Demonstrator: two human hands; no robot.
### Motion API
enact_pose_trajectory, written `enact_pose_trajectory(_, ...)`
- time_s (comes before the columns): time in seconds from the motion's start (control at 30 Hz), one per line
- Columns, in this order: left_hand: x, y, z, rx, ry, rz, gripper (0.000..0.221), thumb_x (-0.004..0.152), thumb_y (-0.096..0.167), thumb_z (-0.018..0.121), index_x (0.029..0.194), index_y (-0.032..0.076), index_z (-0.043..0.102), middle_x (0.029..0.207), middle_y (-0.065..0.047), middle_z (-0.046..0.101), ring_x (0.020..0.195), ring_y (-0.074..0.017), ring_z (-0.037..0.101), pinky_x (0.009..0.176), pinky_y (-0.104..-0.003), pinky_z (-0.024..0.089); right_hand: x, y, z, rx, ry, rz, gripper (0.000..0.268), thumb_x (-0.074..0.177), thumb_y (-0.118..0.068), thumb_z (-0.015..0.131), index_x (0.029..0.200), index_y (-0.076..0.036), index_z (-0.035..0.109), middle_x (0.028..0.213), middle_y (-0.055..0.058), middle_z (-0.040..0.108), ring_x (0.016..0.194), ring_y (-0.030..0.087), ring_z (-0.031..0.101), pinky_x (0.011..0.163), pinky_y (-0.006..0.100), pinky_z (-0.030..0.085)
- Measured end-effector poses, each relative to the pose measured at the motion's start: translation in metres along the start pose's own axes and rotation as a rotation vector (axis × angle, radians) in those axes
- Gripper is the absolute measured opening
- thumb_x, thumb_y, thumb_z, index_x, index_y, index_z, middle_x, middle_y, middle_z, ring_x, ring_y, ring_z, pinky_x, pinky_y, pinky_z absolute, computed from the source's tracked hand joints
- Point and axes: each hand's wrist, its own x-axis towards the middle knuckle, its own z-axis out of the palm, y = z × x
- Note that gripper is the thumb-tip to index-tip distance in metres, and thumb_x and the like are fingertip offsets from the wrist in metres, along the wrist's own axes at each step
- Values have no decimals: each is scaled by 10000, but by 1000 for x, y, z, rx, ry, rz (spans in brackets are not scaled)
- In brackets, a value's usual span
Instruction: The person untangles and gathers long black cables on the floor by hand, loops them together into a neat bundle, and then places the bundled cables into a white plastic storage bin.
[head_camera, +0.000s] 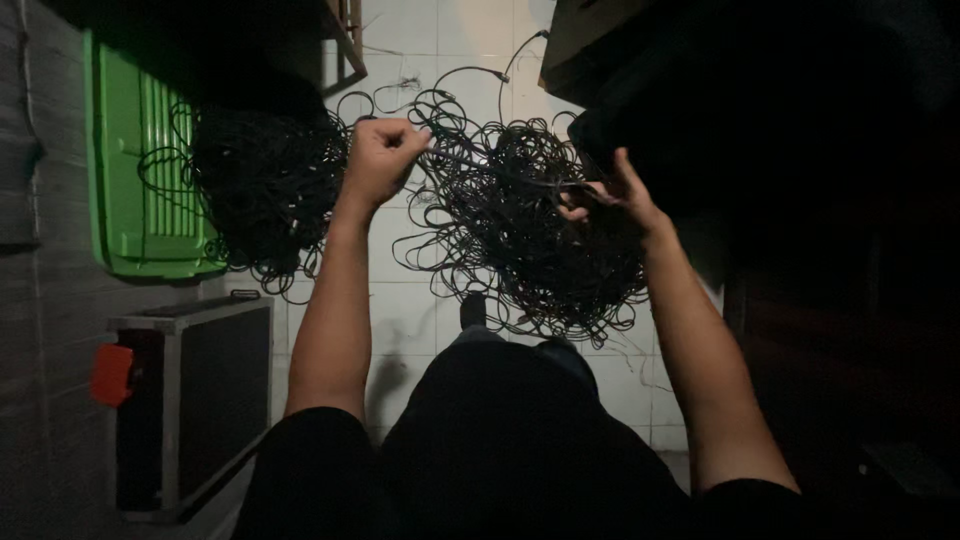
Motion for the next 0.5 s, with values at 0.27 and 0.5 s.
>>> enact_pose_trajectory(0.27,-27,40,-8,-119,0,0,345,951,115,712,643,28,582,586,38,518,542,-42,440,503,-234,326,-25,-42,58,-292,353,53,1096,884,-864,250,1271,83,644,1103,137,718,995,192,637,948,322,479)
enact_pose_trajectory(0.5,-16,77,31,639,41,193,197,968,216,710,978,26,762,850,-115,726,734,-241,683,681,-365,531,-19,-63,44,-930,239,-133,395,1150,-358,474,1158,-41,711,1058,23,734,1010,156,654,984,311,511)
